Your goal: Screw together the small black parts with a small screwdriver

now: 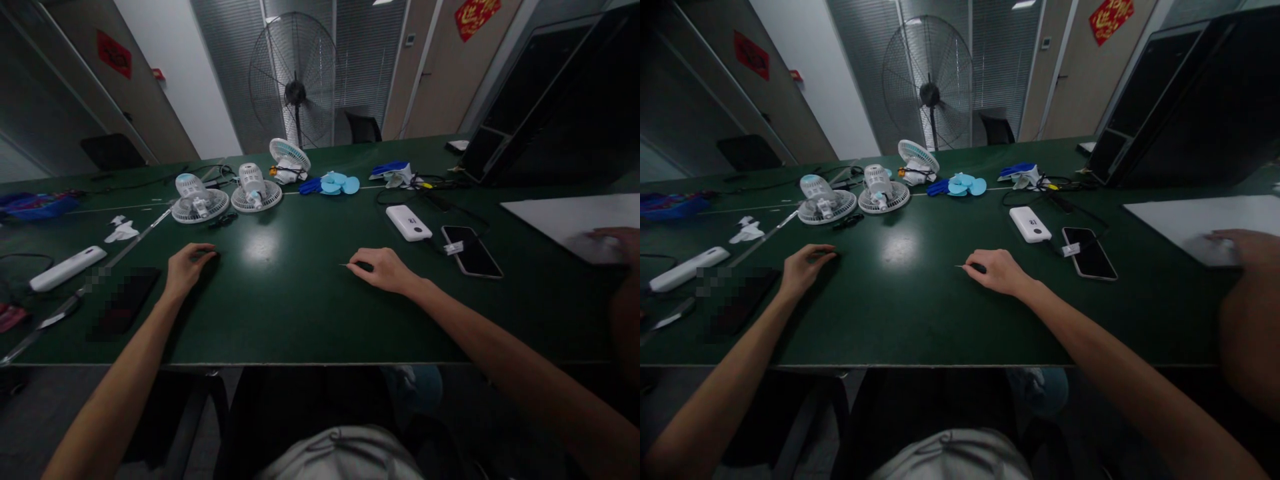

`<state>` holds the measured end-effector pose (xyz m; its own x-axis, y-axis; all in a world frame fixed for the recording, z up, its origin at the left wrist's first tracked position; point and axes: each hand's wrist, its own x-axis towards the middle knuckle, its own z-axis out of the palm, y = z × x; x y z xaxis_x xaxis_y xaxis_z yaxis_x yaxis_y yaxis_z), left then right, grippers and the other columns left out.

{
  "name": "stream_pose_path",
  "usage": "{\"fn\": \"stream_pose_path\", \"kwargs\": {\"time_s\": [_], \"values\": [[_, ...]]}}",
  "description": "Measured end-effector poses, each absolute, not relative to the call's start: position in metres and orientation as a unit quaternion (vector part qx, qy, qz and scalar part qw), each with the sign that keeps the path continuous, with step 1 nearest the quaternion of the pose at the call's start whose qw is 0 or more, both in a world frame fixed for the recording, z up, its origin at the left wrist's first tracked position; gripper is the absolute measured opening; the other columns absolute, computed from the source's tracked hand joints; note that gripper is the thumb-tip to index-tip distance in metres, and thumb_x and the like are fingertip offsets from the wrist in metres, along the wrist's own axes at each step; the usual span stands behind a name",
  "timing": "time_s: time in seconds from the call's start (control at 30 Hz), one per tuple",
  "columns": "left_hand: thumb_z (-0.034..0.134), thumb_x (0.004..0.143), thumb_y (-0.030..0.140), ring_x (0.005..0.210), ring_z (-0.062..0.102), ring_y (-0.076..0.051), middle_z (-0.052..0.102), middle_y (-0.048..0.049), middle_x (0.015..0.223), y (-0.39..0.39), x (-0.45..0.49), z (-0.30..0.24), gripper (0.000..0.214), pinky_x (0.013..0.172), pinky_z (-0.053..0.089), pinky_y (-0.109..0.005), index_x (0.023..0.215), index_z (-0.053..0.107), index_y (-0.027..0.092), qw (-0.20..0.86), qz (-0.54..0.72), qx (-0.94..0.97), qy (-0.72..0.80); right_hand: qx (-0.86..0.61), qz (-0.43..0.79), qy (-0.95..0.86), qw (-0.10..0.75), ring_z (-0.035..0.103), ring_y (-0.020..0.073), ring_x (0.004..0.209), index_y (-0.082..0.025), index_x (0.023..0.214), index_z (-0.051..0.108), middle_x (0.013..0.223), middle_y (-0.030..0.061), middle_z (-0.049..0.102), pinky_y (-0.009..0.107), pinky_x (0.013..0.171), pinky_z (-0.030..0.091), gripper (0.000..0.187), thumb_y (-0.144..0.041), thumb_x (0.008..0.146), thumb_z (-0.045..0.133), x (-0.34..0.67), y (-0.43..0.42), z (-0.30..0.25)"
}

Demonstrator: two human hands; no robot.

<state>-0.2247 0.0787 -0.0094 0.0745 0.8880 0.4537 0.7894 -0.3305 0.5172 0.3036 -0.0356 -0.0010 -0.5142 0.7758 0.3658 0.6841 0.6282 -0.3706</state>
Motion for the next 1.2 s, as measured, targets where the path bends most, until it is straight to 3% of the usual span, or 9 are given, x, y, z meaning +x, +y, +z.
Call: {"fn": "stream_pose_path", "kwargs": {"time_s": [0.7,0.9,1.2], "values": [[0.08,0.069,0.061,0.106,0.07,-0.03,0.076,-0.0099,0.113,0.089,-0.236,-0.014,0.059,0.101,0.053,-0.039,0.11,0.077,0.018,0.223,0.375,0.676,0.594,-0.428,0.089,-0.864,0.25,0.068,0.019,0.081,-0.02,0.11,0.071,0.098,0.0053,0.073,0.031,0.072,0.05,0.022,-0.035,0.104,0.056,0.301,-0.037,0.002],[0.082,0.067,0.059,0.101,0.072,-0.028,0.077,-0.009,0.108,0.09,-0.238,-0.016,0.058,0.092,0.058,-0.034,0.108,0.078,0.02,0.223,0.38,0.673,0.593,-0.429,0.095,-0.863,0.249,0.067,0.0187,0.08,-0.02,0.11,0.072,0.097,0.0052,0.072,0.031,0.071,0.05,0.023,-0.036,0.105,0.055,0.301,-0.038,0.003],[0.074,0.07,0.071,0.107,0.07,-0.031,0.075,-0.0122,0.116,0.084,-0.237,-0.006,0.072,0.095,0.055,-0.037,0.118,0.073,0.017,0.217,0.34,0.689,0.602,-0.426,0.097,-0.864,0.251,0.068,0.0189,0.081,-0.02,0.112,0.072,0.099,0.0055,0.073,0.032,0.071,0.051,0.025,-0.037,0.105,0.055,0.302,-0.037,0.003]]}}
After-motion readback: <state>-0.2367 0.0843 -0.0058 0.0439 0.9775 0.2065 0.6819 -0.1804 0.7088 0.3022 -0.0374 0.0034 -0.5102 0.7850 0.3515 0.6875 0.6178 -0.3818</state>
